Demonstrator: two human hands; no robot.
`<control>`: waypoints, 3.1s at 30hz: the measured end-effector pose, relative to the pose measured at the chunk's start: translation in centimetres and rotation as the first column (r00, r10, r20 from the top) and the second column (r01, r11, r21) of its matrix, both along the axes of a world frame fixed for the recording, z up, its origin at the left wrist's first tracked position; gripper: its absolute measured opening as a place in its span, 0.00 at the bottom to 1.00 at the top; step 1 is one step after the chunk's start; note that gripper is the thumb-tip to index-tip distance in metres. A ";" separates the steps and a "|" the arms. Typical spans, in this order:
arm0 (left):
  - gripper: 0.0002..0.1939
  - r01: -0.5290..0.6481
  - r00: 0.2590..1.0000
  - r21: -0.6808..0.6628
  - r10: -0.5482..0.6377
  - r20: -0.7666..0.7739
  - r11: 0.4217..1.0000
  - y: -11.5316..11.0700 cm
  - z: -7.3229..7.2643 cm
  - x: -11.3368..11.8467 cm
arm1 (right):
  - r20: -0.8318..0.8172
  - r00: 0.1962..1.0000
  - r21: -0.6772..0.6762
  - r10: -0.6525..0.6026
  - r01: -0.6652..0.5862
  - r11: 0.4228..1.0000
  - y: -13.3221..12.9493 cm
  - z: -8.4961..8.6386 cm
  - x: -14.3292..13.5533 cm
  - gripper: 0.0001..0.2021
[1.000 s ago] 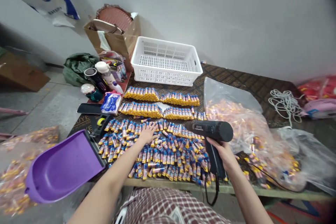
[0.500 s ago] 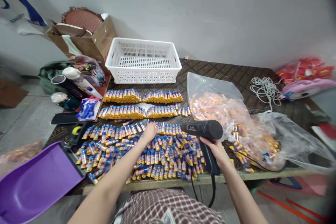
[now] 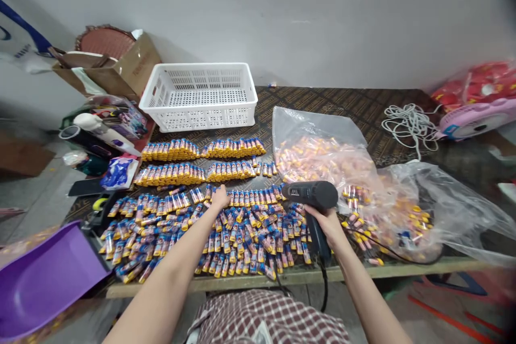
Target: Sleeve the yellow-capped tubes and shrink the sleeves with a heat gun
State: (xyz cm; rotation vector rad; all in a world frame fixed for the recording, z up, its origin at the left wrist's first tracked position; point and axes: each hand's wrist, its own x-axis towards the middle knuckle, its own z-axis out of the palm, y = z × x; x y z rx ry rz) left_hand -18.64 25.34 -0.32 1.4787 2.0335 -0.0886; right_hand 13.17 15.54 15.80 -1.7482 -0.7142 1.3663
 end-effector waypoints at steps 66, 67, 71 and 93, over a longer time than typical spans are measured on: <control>0.31 0.543 0.822 0.228 -0.567 0.053 0.808 -2.0 -0.3 8.8 | -0.032 0.995 -0.109 -0.096 0.092 0.990 -4.4 2.7 2.8 0.17; 0.30 0.550 0.815 0.258 -0.578 0.041 0.794 -2.9 -0.2 8.3 | -0.037 0.996 -0.107 -0.086 0.081 0.991 -4.6 2.6 3.2 0.17; 0.21 0.592 0.779 0.373 -0.625 -0.038 0.715 -5.6 0.7 6.5 | -0.056 0.996 -0.125 -0.076 0.068 0.990 -5.2 1.7 4.5 0.17; 0.18 0.663 0.671 0.383 -0.737 0.076 0.643 -4.8 1.6 13.0 | -0.125 0.990 -0.063 -0.068 0.060 0.996 -1.5 1.6 3.5 0.18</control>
